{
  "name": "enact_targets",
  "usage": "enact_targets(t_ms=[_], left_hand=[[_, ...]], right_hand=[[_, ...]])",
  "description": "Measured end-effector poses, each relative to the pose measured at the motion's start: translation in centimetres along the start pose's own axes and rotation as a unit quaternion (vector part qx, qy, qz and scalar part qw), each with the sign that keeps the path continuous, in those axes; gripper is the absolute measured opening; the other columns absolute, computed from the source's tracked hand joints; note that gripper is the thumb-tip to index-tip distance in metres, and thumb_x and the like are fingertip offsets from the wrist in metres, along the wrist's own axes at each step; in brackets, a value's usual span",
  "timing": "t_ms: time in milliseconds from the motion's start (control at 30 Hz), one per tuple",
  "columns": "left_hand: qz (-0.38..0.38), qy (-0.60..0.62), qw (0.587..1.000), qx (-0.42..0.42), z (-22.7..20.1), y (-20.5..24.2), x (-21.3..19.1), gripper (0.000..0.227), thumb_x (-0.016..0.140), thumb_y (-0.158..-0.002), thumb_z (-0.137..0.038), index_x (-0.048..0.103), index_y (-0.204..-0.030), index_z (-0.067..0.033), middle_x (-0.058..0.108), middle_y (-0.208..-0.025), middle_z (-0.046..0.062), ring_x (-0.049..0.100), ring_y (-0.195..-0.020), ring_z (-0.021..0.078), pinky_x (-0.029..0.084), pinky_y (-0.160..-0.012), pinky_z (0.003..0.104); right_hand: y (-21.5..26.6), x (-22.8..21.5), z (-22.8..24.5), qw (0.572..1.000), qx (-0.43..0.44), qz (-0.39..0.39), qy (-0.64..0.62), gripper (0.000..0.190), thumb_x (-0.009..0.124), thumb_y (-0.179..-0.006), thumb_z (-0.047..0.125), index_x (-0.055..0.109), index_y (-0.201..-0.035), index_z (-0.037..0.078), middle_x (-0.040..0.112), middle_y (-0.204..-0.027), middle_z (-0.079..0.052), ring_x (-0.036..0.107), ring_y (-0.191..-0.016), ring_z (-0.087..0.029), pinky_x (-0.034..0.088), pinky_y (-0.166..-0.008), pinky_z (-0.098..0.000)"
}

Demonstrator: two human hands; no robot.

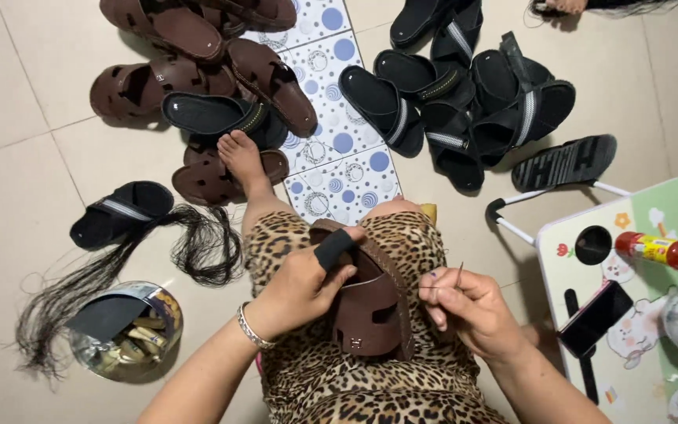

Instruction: Repairing a brown sandal by stitching the strap to the sole using a needle and thread

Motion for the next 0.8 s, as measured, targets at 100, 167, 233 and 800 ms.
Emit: enact_targets(t_ms=[100, 167, 233, 800], left_hand=[[-0.044, -0.002, 0.999, 0.03, -0.1, 0.2, 0.1, 0.055, 0.068, -0.086, -0.001, 0.054, -0.139, -0.0088, 0.07, -0.08, 0.005, 0.059, -0.057, 0.0157, 0.049, -0.056, 0.028], [-0.064, -0.001, 0.997, 0.034, -0.1, 0.2, 0.4, 0.054, 0.069, -0.086, 0.0, 0.054, -0.137, -0.0067, 0.069, -0.079, 0.005, 0.059, -0.057, 0.0159, 0.05, -0.055, 0.028], [-0.066, -0.044, 0.996, 0.04, -0.2, 0.2, 0.7, 0.058, 0.067, -0.088, -0.002, 0.05, -0.143, -0.0093, 0.067, -0.082, 0.007, 0.06, -0.06, 0.0211, 0.05, -0.058, 0.033], [-0.427, -0.192, 0.883, -0.026, 2.1, 8.5, -8.2, 0.041, 0.066, -0.087, 0.019, 0.061, -0.126, 0.0059, 0.07, -0.111, 0.016, 0.065, -0.103, 0.0287, 0.054, -0.096, 0.039]], right_hand=[[0.6, 2.4, 3.0, 0.973, -0.008, 0.15, 0.177, 0.016, 0.067, -0.093, 0.014, 0.07, -0.08, 0.007, 0.064, -0.074, -0.005, 0.055, -0.059, -0.011, 0.048, -0.055, -0.0254], [1.2, 2.9, 4.3, 0.883, 0.006, 0.244, 0.4, 0.016, 0.07, -0.09, 0.02, 0.076, -0.078, 0.011, 0.065, -0.07, 0.002, 0.057, -0.06, -0.011, 0.05, -0.057, -0.0259], [1.2, 1.8, 6.0, 0.679, -0.062, 0.128, 0.72, 0.031, 0.064, -0.088, 0.013, 0.071, -0.118, 0.012, 0.08, -0.096, -0.002, 0.077, -0.068, -0.013, 0.065, -0.054, -0.0211], [7.6, -51.1, 3.9, 0.792, -0.051, -0.559, 0.239, 0.018, 0.055, -0.112, 0.051, 0.061, -0.117, 0.035, 0.047, -0.098, 0.017, 0.044, -0.083, 0.003, 0.045, -0.083, -0.0133]])
Point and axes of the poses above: each hand's wrist, its own y-axis away from the middle knuckle, its own x-axis out of the palm, z = x × y, the point moved 5 cm from there along -y, towards the middle knuckle
